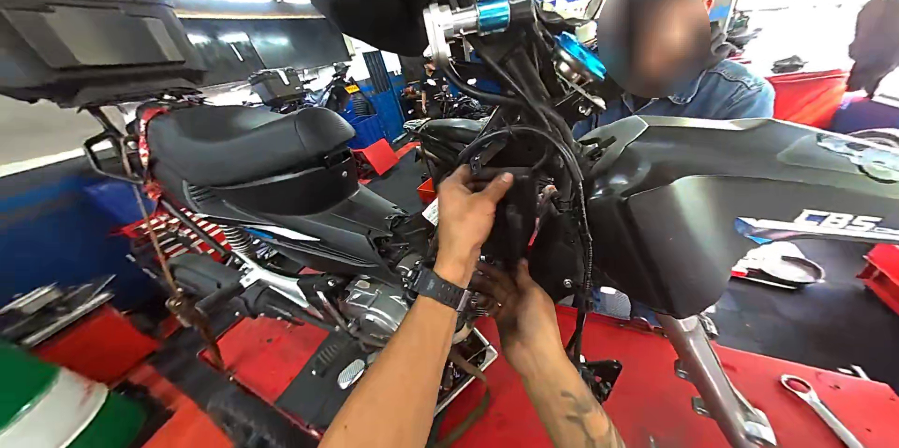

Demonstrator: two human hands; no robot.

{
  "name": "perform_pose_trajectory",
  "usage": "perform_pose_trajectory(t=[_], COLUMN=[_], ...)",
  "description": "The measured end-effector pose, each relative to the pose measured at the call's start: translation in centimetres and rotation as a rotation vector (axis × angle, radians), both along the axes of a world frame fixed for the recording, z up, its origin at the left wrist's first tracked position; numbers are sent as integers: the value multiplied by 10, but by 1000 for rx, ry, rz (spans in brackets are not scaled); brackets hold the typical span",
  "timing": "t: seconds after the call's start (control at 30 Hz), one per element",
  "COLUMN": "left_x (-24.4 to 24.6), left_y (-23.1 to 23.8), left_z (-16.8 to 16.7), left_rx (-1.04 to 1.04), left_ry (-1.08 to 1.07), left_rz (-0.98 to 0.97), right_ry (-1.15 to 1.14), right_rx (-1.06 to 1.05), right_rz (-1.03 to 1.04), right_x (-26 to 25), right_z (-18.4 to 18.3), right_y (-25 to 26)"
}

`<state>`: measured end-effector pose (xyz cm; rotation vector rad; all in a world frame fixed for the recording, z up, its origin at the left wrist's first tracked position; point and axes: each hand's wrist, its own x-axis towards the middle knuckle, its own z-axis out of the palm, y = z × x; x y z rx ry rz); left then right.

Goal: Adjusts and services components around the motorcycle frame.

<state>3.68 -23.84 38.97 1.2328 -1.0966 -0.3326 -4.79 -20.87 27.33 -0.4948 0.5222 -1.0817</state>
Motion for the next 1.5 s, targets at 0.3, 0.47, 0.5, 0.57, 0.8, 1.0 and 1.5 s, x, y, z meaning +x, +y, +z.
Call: perform_pose_trajectory(t=[0.3, 0.47, 0.5, 0.57, 0.8, 1.0, 1.5], left_x=[-6, 1, 5, 16, 23, 24, 0], left_y=[-7, -2, 1, 1, 0, 1, -1], left_z=[-8, 0, 1, -1, -9, -15, -19], left_rx=[-66, 26, 66, 92, 32, 6, 66], left_ry=[13, 95, 98, 136, 99, 140, -763], left_rz=[-45, -99, -92, -102, -137, -211, 239], right_ry=[-59, -97, -104, -119, -71, -8, 67], right_rx=[69, 115, 119, 111, 36, -34, -91], right_rz=[-9, -3, -6, -19, -97, -142, -102], right_x=[-13, -7, -5, 1, 12, 19, 12], right_z=[1, -2, -3, -5, -20, -30, -40], right_y=[-1, 5, 7, 8, -3, -1, 3])
